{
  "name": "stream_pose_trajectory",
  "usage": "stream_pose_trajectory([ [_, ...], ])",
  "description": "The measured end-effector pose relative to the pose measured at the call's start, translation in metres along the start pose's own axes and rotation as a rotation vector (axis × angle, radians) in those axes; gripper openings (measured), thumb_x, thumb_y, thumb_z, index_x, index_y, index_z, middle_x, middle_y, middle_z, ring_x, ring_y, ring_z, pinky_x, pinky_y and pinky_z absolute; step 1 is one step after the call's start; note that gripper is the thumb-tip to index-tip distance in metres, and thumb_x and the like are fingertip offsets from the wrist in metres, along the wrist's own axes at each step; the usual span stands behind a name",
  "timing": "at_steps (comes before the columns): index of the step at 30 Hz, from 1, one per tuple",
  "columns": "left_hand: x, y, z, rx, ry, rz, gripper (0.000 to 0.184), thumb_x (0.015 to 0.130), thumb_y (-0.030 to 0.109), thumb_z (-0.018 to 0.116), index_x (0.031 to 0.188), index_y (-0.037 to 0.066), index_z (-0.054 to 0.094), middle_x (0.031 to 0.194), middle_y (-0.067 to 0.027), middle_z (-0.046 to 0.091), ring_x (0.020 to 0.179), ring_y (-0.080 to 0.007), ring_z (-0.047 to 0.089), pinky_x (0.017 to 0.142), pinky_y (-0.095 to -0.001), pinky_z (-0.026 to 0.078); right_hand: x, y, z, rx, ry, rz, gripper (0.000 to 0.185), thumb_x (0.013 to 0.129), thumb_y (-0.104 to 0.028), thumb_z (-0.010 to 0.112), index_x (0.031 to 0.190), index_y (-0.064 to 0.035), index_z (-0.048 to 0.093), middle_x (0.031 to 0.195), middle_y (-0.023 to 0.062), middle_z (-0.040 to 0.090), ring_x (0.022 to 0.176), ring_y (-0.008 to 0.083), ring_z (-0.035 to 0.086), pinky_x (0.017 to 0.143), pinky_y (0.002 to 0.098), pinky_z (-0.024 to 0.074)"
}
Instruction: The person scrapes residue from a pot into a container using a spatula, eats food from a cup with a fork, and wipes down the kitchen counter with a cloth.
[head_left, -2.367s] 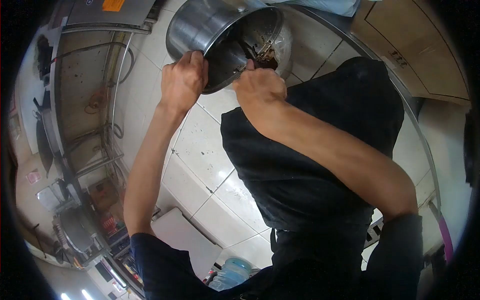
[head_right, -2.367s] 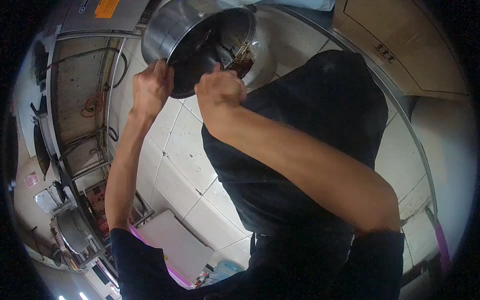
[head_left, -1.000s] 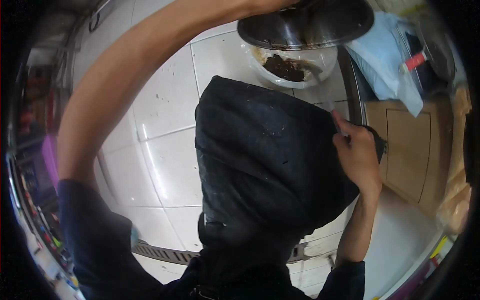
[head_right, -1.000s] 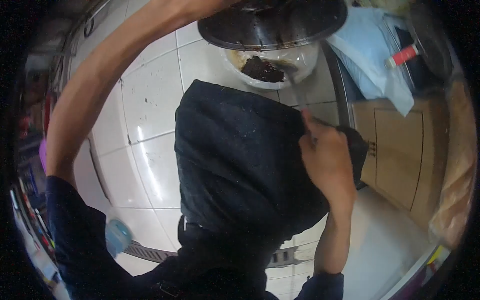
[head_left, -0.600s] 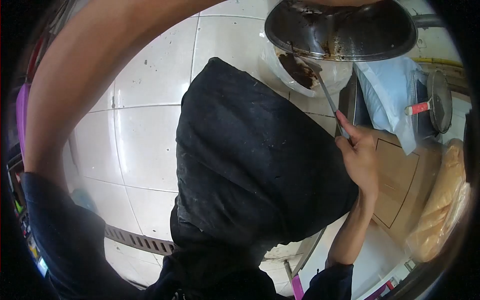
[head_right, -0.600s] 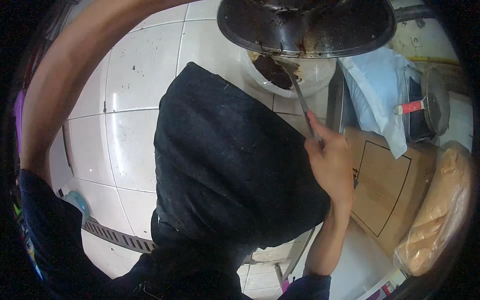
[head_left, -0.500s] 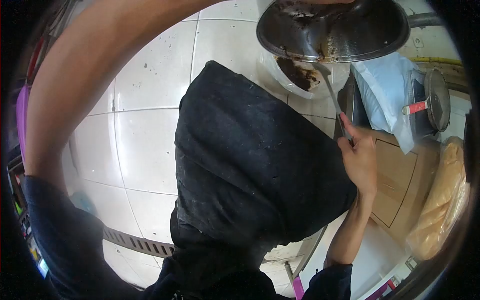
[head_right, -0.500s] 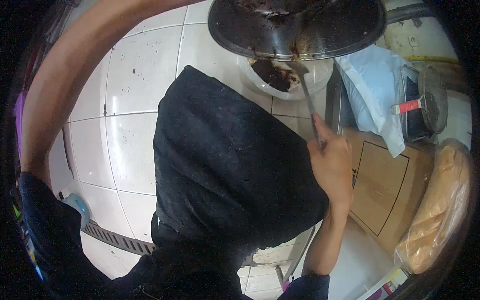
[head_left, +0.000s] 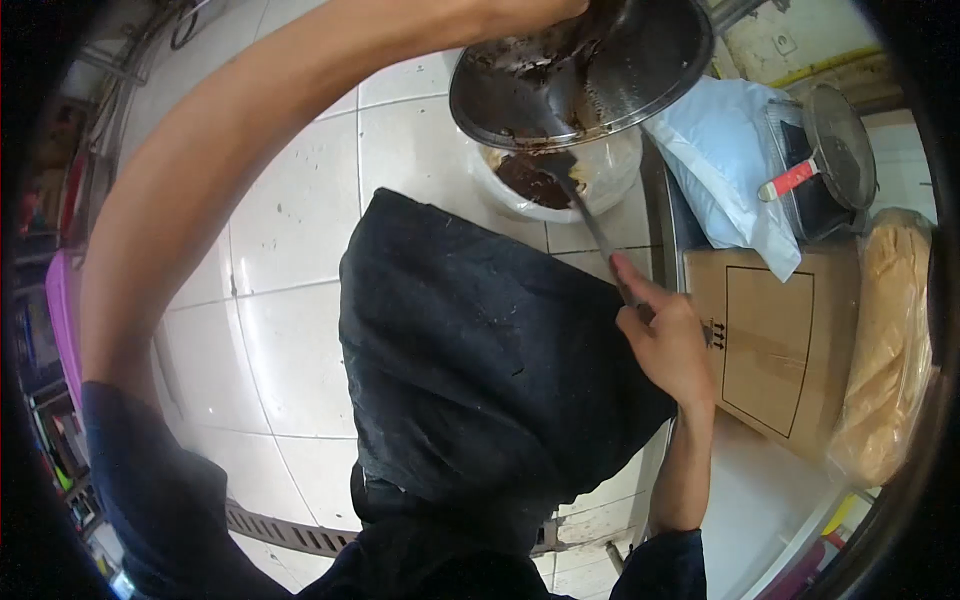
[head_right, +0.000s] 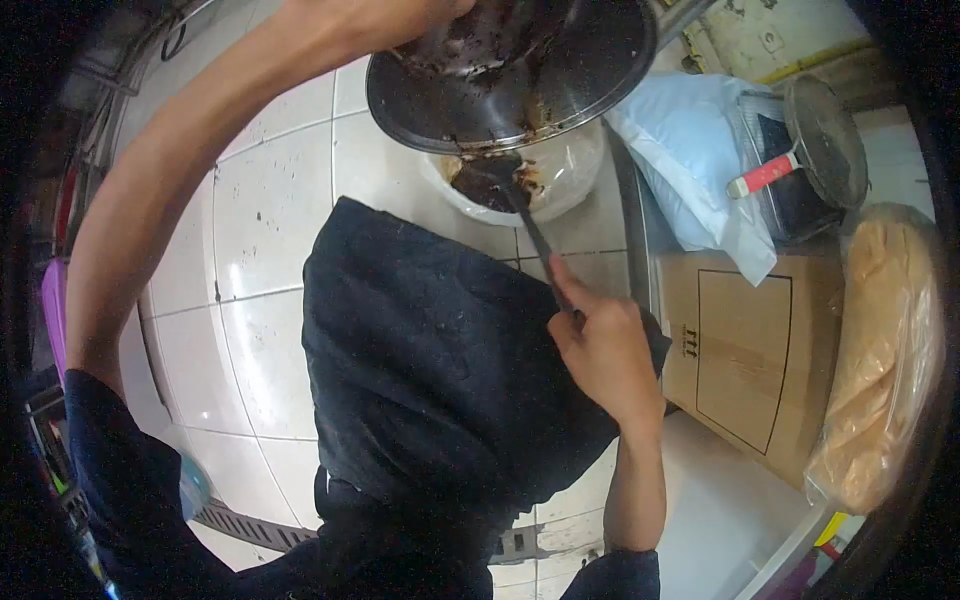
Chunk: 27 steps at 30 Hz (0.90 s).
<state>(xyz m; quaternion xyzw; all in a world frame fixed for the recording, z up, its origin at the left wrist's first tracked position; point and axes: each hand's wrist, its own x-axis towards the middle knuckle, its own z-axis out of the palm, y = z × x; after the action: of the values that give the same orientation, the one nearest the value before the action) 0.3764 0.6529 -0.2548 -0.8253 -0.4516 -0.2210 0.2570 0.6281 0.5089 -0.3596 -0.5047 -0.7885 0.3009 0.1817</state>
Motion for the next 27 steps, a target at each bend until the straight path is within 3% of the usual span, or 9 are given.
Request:
stream_pose_trajectory([
  [2, 0.008, 0.000, 0.006, 0.001, -0.052, -0.001, 0.009, 0.064, 0.001, 0.053, 0.060, -0.005, 0.060, 0.061, -0.0245, 0.058, 0.055, -0.0357, 0.061, 0.050, -0.0418, 0.049, 0.000, -0.010, -0.008, -0.018, -0.151, 0.198, 0.047, 0.071, -0.001, 0.056, 0.119, -0.0048, 0.053, 0.069, 0.0250, 0.056, 0.066, 0.0394, 0.057, 0.065, 0.0367, 0.0459],
  [7, 0.026, 0.002, 0.013, 0.053, -0.135, -0.042, 0.009, 0.063, 0.002, 0.055, 0.058, -0.004, 0.059, 0.060, -0.0246, 0.057, 0.053, -0.0361, 0.059, 0.049, -0.0418, 0.048, 0.001, 0.004, -0.013, -0.101, -0.020, 0.154, 0.046, 0.072, -0.002, 0.057, 0.117, -0.0034, 0.054, 0.066, 0.0241, 0.056, 0.064, 0.0407, 0.057, 0.066, 0.0408, 0.0457],
  [13, 0.056, -0.014, 0.006, 0.198, -0.165, -0.054, 0.014, 0.067, 0.006, 0.056, 0.057, -0.002, 0.058, 0.054, -0.0191, 0.057, 0.049, -0.0292, 0.058, 0.046, -0.0387, 0.047, 0.008, 0.024, -0.035, -0.045, -0.168, 0.128, 0.045, 0.076, -0.005, 0.054, 0.120, -0.0018, 0.050, 0.073, 0.0252, 0.057, 0.070, 0.0395, 0.058, 0.067, 0.0410, 0.0452],
  [16, 0.067, -0.022, -0.009, 0.340, -0.183, -0.087, 0.016, 0.068, 0.009, 0.056, 0.057, -0.002, 0.058, 0.056, -0.0181, 0.057, 0.050, -0.0281, 0.059, 0.047, -0.0383, 0.048, 0.008, 0.038, -0.041, 0.091, -0.139, 0.165, 0.041, 0.078, -0.004, 0.051, 0.118, -0.0001, 0.051, 0.071, 0.0228, 0.058, 0.065, 0.0365, 0.058, 0.065, 0.0394, 0.0455],
  [22, 0.081, -0.028, -0.048, 0.569, -0.487, -0.177, 0.021, 0.070, 0.014, 0.056, 0.058, -0.003, 0.059, 0.064, -0.0211, 0.061, 0.059, -0.0294, 0.063, 0.051, -0.0389, 0.050, 0.014, 0.050, -0.043, 0.411, -0.187, 0.314, 0.028, 0.086, -0.007, 0.043, 0.110, 0.0062, 0.050, 0.058, 0.0101, 0.054, 0.045, 0.0170, 0.053, 0.044, 0.0302, 0.0416],
  [23, 0.056, -0.064, -0.040, 0.550, -0.304, -0.026, 0.018, 0.076, 0.019, 0.060, 0.088, 0.006, 0.061, 0.076, -0.0169, 0.060, 0.065, -0.0343, 0.061, 0.057, -0.0407, 0.051, 0.018, 0.052, -0.041, 0.563, -0.188, 0.389, 0.024, 0.088, -0.009, 0.042, 0.104, 0.0053, 0.051, 0.058, 0.0086, 0.054, 0.043, 0.0145, 0.050, 0.040, 0.0272, 0.0379],
  [24, 0.052, -0.062, -0.049, 0.550, -0.310, -0.034, 0.018, 0.076, 0.019, 0.060, 0.088, 0.006, 0.061, 0.076, -0.0169, 0.060, 0.065, -0.0343, 0.061, 0.057, -0.0407, 0.051, 0.018, 0.052, -0.039, 0.711, -0.200, 0.471, 0.021, 0.089, -0.011, 0.040, 0.099, 0.0043, 0.051, 0.058, 0.0070, 0.053, 0.040, 0.0120, 0.048, 0.035, 0.0242, 0.0343],
  [26, 0.056, -0.052, -0.079, 0.516, -0.552, -0.316, 0.022, 0.076, 0.023, 0.060, 0.089, 0.006, 0.062, 0.081, -0.0188, 0.060, 0.075, -0.0353, 0.061, 0.066, -0.0427, 0.051, 0.010, 0.052, -0.039, 0.871, -0.180, 0.559, 0.019, 0.090, -0.013, 0.041, 0.095, 0.0025, 0.051, 0.059, 0.0070, 0.053, 0.039, 0.0114, 0.047, 0.034, 0.0231, 0.0323],
  [27, 0.053, -0.059, -0.091, 0.471, -0.539, -0.390, 0.023, 0.076, 0.024, 0.059, 0.089, 0.006, 0.063, 0.082, -0.0192, 0.061, 0.078, -0.0356, 0.060, 0.068, -0.0428, 0.050, 0.014, 0.043, -0.048, 1.032, -0.168, 0.621, 0.018, 0.090, -0.015, 0.042, 0.091, 0.0008, 0.052, 0.059, 0.0070, 0.052, 0.038, 0.0108, 0.045, 0.032, 0.0220, 0.0302],
])
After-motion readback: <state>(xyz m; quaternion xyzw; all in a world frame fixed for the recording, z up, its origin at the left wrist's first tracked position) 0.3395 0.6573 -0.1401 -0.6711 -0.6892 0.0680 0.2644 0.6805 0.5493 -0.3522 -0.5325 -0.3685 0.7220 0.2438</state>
